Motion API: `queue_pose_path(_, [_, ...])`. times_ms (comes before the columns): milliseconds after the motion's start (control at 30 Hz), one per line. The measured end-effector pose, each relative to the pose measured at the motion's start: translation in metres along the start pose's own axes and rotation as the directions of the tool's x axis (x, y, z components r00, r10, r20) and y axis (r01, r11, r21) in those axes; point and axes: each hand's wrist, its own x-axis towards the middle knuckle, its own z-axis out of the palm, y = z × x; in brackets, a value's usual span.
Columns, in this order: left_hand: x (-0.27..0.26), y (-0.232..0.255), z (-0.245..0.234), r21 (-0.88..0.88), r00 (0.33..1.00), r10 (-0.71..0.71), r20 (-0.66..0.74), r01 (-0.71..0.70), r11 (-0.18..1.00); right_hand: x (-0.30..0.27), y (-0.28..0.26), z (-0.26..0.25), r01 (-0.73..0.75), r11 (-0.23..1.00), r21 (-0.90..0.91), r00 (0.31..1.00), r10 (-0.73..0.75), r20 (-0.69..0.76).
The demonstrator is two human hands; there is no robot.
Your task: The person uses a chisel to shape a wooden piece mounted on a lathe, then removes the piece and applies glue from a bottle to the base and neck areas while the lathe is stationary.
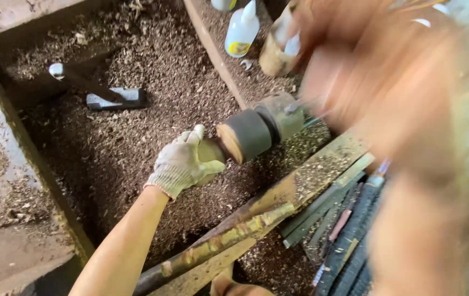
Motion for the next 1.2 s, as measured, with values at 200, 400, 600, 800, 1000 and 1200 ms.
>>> queue_pose_path(200, [-0.016, -0.019, 0.019, -0.027, 0.970, 0.114, -0.216, -0.122, 0.992, -0.201, 0.180, 0.097, -0.195, 0.626, 0.755, 0.903, 0.416, -0.112])
queue_pose_path(400, [-0.079, -0.108, 0.020, -0.014, 0.976, 0.101, -0.194, -0.106, 0.994, -0.223, 0.260, 0.199, -0.459, 0.064, 0.886, 0.436, 0.885, 0.162])
queue_pose_path(600, [-0.085, -0.188, 0.002, 0.146, 0.960, -0.230, 0.162, 0.208, 0.967, -0.166, 0.253, 0.225, -0.474, 0.169, 0.864, 0.535, 0.835, 0.130])
queue_pose_path(800, [-0.084, -0.167, -0.024, 0.057, 0.911, -0.282, 0.302, 0.278, 0.959, -0.144, 0.243, 0.228, -0.508, 0.200, 0.838, 0.499, 0.861, 0.096])
queue_pose_path(1000, [-0.085, -0.151, -0.028, 0.099, 0.903, -0.185, 0.388, 0.159, 0.982, -0.144, 0.251, 0.223, -0.484, 0.214, 0.848, 0.503, 0.861, 0.070])
queue_pose_path(1200, [-0.078, -0.148, -0.023, 0.153, 0.853, -0.197, 0.484, 0.139, 0.978, -0.146, 0.255, 0.221, -0.457, 0.216, 0.862, 0.483, 0.875, 0.037])
